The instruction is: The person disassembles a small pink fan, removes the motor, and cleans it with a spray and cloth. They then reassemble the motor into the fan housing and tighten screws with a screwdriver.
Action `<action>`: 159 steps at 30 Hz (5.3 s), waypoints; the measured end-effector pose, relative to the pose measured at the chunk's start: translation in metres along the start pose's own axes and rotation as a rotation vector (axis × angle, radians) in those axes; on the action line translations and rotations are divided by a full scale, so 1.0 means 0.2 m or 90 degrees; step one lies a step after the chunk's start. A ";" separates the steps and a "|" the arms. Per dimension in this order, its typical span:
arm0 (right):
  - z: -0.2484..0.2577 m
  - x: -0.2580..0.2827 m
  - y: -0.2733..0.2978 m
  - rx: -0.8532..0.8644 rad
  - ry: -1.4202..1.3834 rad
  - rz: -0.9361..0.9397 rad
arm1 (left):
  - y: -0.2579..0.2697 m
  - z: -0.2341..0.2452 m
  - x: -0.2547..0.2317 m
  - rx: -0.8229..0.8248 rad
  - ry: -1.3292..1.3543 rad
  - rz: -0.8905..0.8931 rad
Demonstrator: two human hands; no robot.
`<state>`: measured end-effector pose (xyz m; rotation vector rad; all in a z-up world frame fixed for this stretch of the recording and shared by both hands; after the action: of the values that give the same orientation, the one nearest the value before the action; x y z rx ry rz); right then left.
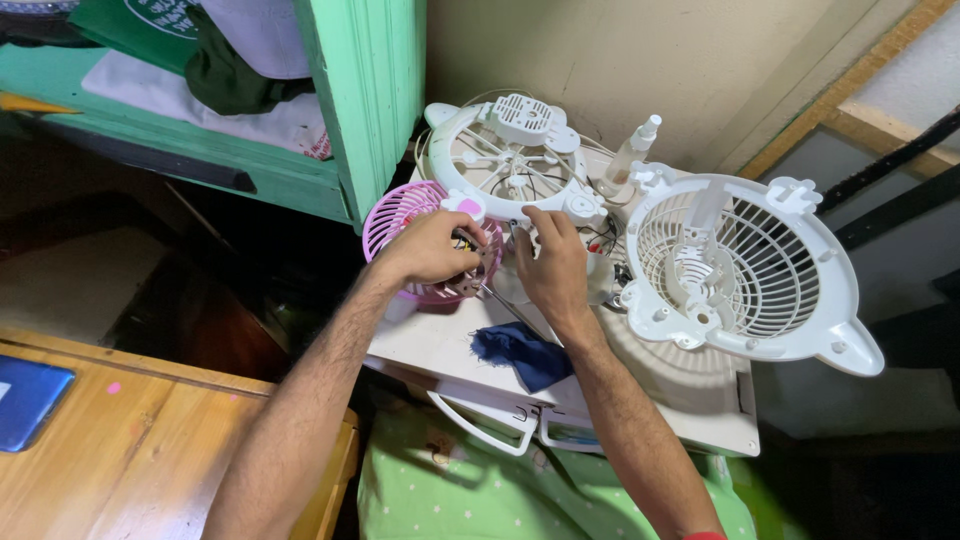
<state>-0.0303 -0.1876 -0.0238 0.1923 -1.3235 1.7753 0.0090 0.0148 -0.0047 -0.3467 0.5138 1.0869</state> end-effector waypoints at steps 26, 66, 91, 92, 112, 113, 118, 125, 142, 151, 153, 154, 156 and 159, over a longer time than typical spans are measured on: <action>-0.01 0.05 0.05 0.055 0.064 0.106 | 0.08 0.05 0.04 0.145 -0.153 -0.113; 0.92 0.06 0.33 0.101 0.310 0.091 | 0.18 -0.18 -0.57 -0.103 -0.406 -0.214; 1.11 -0.19 0.28 0.095 0.259 0.113 | -0.07 -0.56 -0.85 -0.131 -0.313 -0.332; 1.11 -0.20 0.28 0.093 0.260 0.110 | -0.07 -0.57 -0.84 -0.137 -0.311 -0.332; 1.19 -0.25 0.31 0.113 0.306 0.102 | -0.21 -0.75 -0.86 -0.116 -0.500 -0.299; 1.20 -0.25 0.31 0.112 0.307 0.103 | -0.21 -0.75 -0.86 -0.122 -0.505 -0.303; 1.19 -0.22 0.31 0.110 0.315 0.111 | -0.19 -0.72 -0.86 -0.131 -0.436 -0.354; 1.16 -0.19 0.30 0.110 0.320 0.102 | -0.12 -0.66 -0.84 -0.175 -0.336 -0.407; 0.81 -0.17 -0.09 0.014 0.268 0.101 | -0.22 -0.31 -0.69 -0.334 0.040 -0.244; 0.51 -0.42 -0.45 -0.078 0.236 -0.048 | -0.52 -0.22 -0.58 -0.396 0.173 -0.108; 0.48 -0.46 -0.51 -0.090 0.245 -0.060 | -0.56 -0.23 -0.56 -0.398 0.212 -0.102; 0.46 -0.49 -0.52 -0.089 0.245 -0.067 | -0.58 -0.23 -0.55 -0.392 0.227 -0.101; 0.44 -0.53 -0.55 -0.087 0.245 -0.081 | -0.63 -0.25 -0.52 -0.381 0.259 -0.097; 0.40 -0.57 -0.58 -0.066 0.268 -0.111 | -0.67 -0.31 -0.47 -0.361 0.290 -0.070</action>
<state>0.0928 -0.3125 0.0240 -0.1167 -1.0556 1.4938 0.0823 -0.1441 -0.0009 -1.1258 0.5714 1.0337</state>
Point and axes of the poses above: each hand's wrist, its own y-axis away from the middle knuckle, its own z-axis out of the back of the hand, x = y × z, the point moved 1 cm from there along -y, towards the middle knuckle, and after that the axes turned 15 degrees about -y, right-handed, at the moved point
